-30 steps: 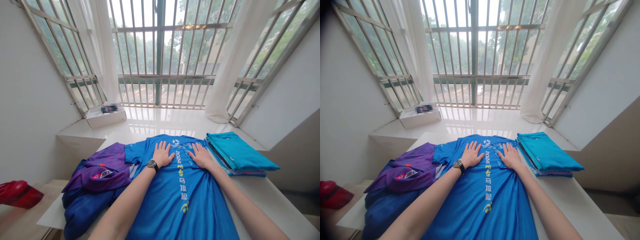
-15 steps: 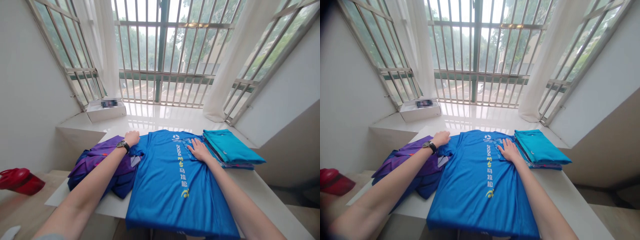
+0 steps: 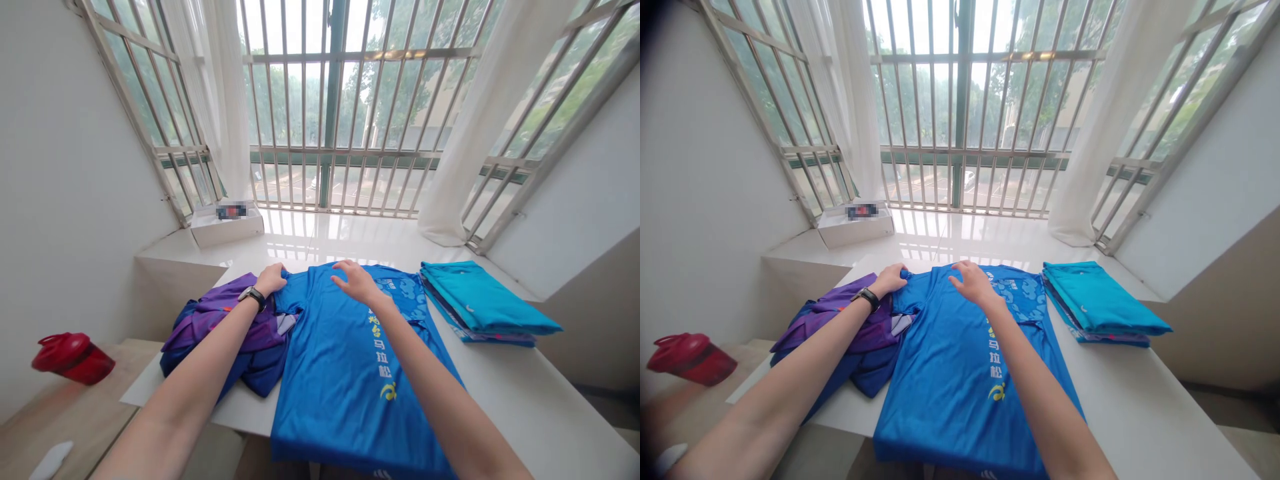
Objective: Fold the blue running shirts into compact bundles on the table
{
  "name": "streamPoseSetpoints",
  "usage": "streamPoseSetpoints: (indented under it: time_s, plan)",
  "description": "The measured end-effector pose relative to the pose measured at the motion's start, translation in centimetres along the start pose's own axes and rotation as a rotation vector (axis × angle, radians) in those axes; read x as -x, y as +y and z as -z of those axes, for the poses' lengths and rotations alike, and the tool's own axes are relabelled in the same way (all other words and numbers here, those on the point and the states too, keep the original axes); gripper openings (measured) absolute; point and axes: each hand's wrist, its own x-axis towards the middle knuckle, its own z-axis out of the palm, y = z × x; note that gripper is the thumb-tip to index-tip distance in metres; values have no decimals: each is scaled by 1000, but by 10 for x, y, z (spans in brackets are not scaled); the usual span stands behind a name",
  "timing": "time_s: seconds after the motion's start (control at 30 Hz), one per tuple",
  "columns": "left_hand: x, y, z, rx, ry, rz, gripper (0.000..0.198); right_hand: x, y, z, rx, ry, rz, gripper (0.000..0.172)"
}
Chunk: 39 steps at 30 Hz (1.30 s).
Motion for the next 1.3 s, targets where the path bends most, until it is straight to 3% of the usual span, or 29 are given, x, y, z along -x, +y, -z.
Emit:
streamPoseSetpoints:
  time_s: [0.13,0.23,0.33,0.5,0.63,0.8,1.0,1.13,1.2,1.3]
  plan:
    - [4,4,12,-10,51,-62,32,-16,-30,-15,-180,-78,77,19]
    - [6,12,23,0,69,-108,24,-20,-27,-23,-299,-111,59,16]
    - [6,27,33,56,64,-180,29,-22,-18,-28,-417,-159,43,16]
    - [-1,67,37,517,-161,-341,22,-23,-11,-30,-682,-282,74,37]
    - [-13,87,25,687,-152,-419,22,-22,-6,-34,-977,-261,-16,49]
    - [-27,83,-2,694,-231,-560,37,-20,0,-41,-920,-198,-200,32]
    - [-36,74,-17,541,7,-576,45,-24,10,-39,-879,-215,-198,23]
    - [-40,71,-19,511,-117,-624,23,-25,16,-39,-888,-157,-169,26]
    - [-42,70,-20,519,-117,-598,15,-24,17,-42,-927,-76,-207,31]
    - [-43,70,-21,531,-86,-558,24,-20,17,-48,-1053,-95,-349,43]
